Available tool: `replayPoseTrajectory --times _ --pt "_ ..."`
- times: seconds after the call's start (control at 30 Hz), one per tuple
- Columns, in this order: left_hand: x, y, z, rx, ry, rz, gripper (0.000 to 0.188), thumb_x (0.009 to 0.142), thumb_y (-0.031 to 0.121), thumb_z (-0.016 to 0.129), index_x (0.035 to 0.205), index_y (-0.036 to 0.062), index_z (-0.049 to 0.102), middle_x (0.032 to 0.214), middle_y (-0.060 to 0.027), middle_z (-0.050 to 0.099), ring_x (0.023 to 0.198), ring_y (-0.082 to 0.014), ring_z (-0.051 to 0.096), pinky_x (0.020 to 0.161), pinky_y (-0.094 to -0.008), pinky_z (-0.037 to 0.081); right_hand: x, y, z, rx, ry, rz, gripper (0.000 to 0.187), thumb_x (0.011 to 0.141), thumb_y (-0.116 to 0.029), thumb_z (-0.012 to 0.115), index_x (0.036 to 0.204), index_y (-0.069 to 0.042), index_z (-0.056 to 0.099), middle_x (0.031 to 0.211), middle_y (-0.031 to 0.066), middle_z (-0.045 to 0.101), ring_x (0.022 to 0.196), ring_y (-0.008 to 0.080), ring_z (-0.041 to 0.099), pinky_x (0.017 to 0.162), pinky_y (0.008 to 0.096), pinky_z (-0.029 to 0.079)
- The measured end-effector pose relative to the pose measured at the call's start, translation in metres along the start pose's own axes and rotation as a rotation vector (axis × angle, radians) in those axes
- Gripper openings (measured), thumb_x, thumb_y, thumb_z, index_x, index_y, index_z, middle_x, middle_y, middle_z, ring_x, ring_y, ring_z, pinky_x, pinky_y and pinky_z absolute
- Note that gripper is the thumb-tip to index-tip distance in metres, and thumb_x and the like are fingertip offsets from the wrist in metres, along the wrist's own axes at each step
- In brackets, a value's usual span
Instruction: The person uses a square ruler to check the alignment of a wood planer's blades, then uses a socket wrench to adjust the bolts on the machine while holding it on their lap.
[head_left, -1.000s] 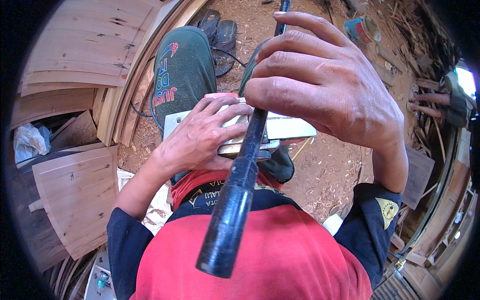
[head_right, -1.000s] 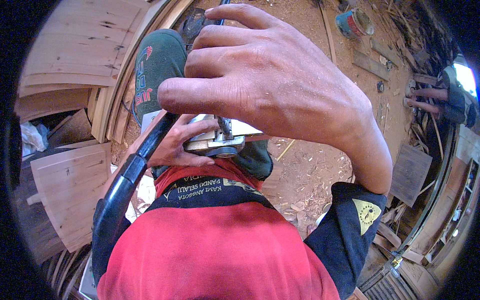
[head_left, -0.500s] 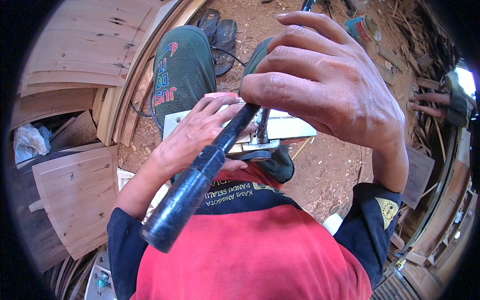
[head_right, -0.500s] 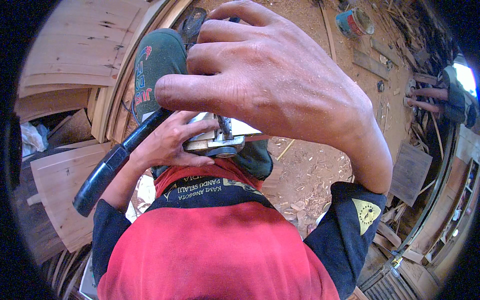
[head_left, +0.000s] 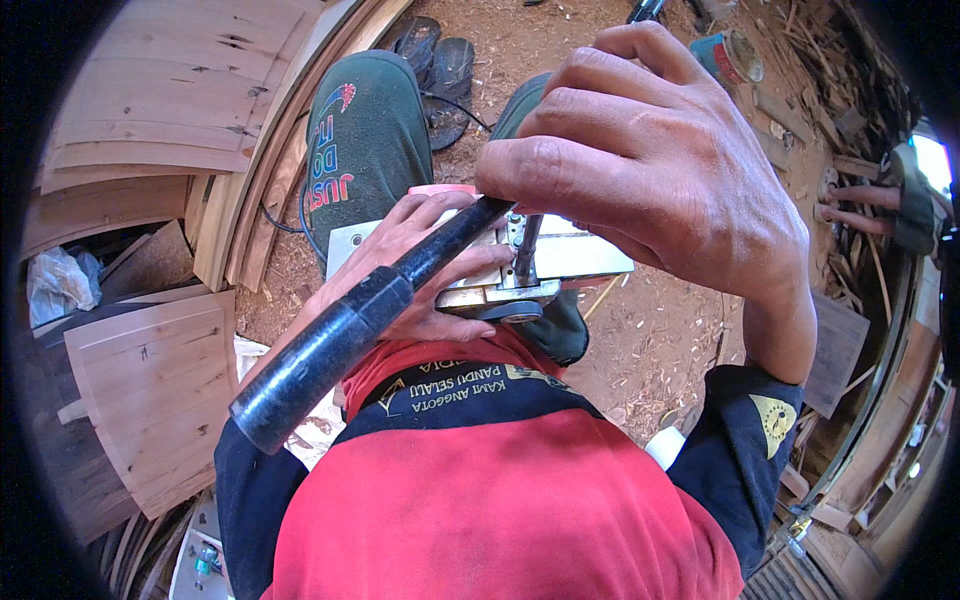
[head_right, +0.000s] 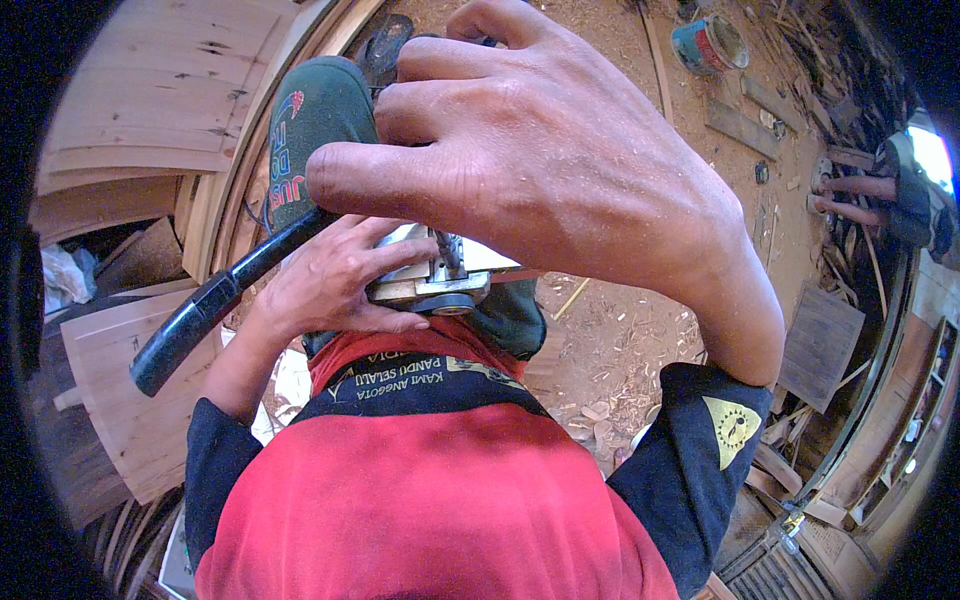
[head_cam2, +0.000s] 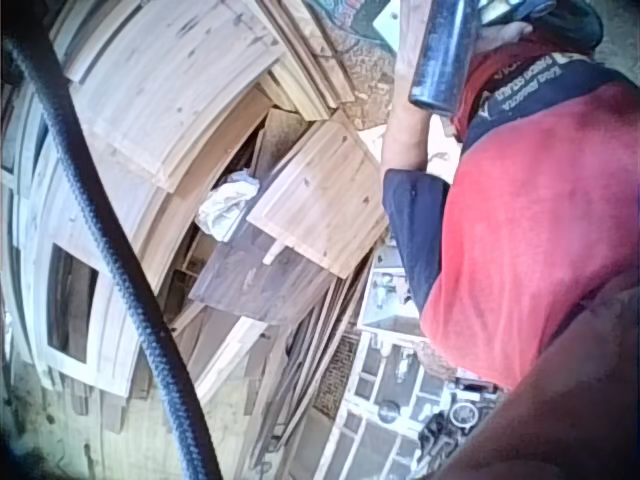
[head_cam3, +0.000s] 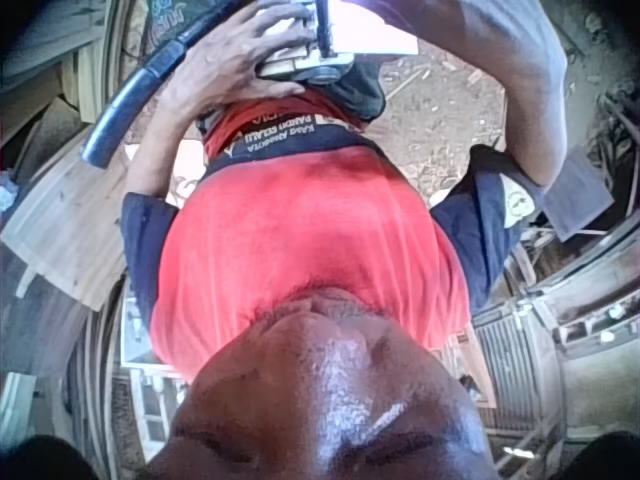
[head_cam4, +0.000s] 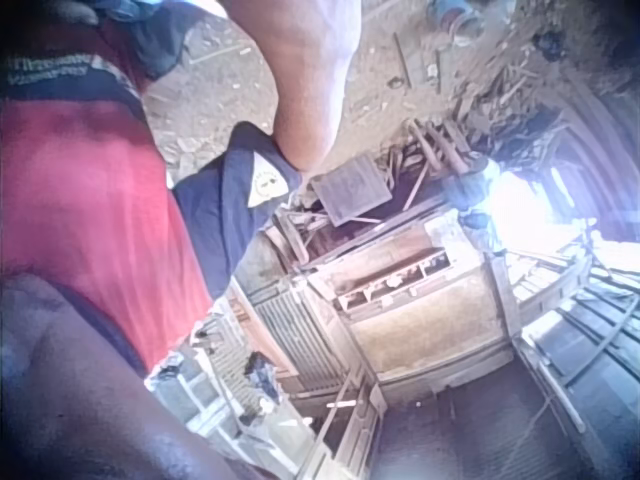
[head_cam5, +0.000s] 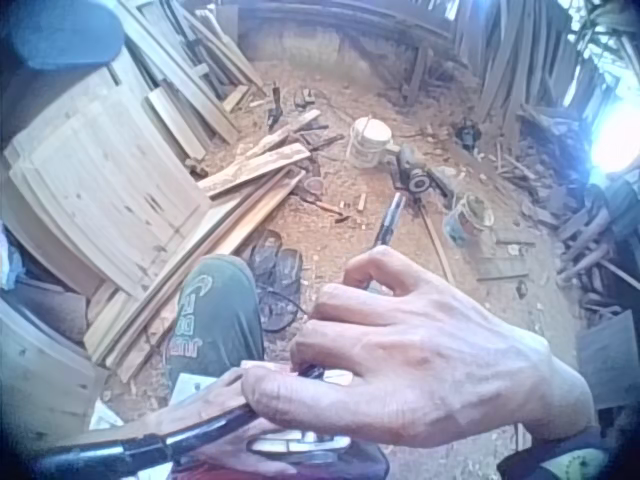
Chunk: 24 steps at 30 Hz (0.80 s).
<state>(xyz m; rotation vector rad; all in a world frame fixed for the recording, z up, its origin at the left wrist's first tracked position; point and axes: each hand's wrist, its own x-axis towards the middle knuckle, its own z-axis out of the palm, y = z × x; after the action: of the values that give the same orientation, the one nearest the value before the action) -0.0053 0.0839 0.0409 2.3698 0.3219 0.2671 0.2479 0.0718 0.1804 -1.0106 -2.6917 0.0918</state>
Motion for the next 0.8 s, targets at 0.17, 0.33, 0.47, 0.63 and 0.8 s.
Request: replayPoseTrajectory --times 0.17,0.33,0.47,0.63,0.8 --pt "-0.001 0.001 0.0 -0.001 -0.022 -0.043 0.074 0.072 0.051 0.089 0.134 0.0152 0.07 0.144 -0.0175 0.058 0.141 -0.0402 0.046 0.122 -0.0532 0.038 -0.001 0.001 0.003 -0.012 0.008 -0.004 0.041 0.083 -0.024 0.076 0.123 -0.017 0.072 0.097 0.0018 0.07 0.098 0.0256 0.067 0.095 0.0464 0.045" --pt "0.003 -0.003 -0.001 0.033 0.019 0.04 0.076 0.073 0.051 0.089 0.136 0.0148 0.069 0.144 -0.0168 0.06 0.14 -0.0404 0.047 0.123 -0.0532 0.037 -0.001 0.004 -0.009 -0.055 0.049 0.007 0.039 0.083 -0.024 0.077 0.12 -0.016 0.072 0.099 0.0046 0.072 0.099 0.0278 0.068 0.094 0.045 0.048" --pt "-0.003 -0.002 0.006 -0.005 0.055 0.029 0.067 0.071 0.044 0.09 0.13 0.0186 0.07 0.143 -0.0094 0.059 0.142 -0.0378 0.047 0.118 -0.0542 0.041 -0.003 0.024 -0.01 -0.03 0.135 0.008 0.027 0.093 -0.022 0.071 0.119 -0.015 0.071 0.095 0.0032 0.071 0.094 0.0241 0.067 0.093 0.0402 0.047" --pt "0.004 0.004 -0.001 -0.01 -0.014 -0.024 0.067 0.07 0.043 0.091 0.128 0.0172 0.07 0.142 -0.0087 0.06 0.142 -0.0377 0.047 0.118 -0.0535 0.042 -0.003 0.031 -0.002 -0.053 0.071 0.042 0.025 0.1 -0.019 0.063 0.125 -0.016 0.068 0.09 -0.0017 0.069 0.092 0.0179 0.066 0.093 0.0363 0.044" --pt "0.007 0.003 -0.002 0.024 0.027 0.053 0.068 0.07 0.044 0.091 0.129 0.0175 0.07 0.141 -0.0096 0.06 0.143 -0.0379 0.047 0.118 -0.0534 0.042 -0.009 0.038 0.006 0.016 0.082 0.017 0.026 0.1 -0.017 0.062 0.126 -0.015 0.066 0.092 -0.0012 0.068 0.096 0.0192 0.066 0.097 0.0388 0.044"
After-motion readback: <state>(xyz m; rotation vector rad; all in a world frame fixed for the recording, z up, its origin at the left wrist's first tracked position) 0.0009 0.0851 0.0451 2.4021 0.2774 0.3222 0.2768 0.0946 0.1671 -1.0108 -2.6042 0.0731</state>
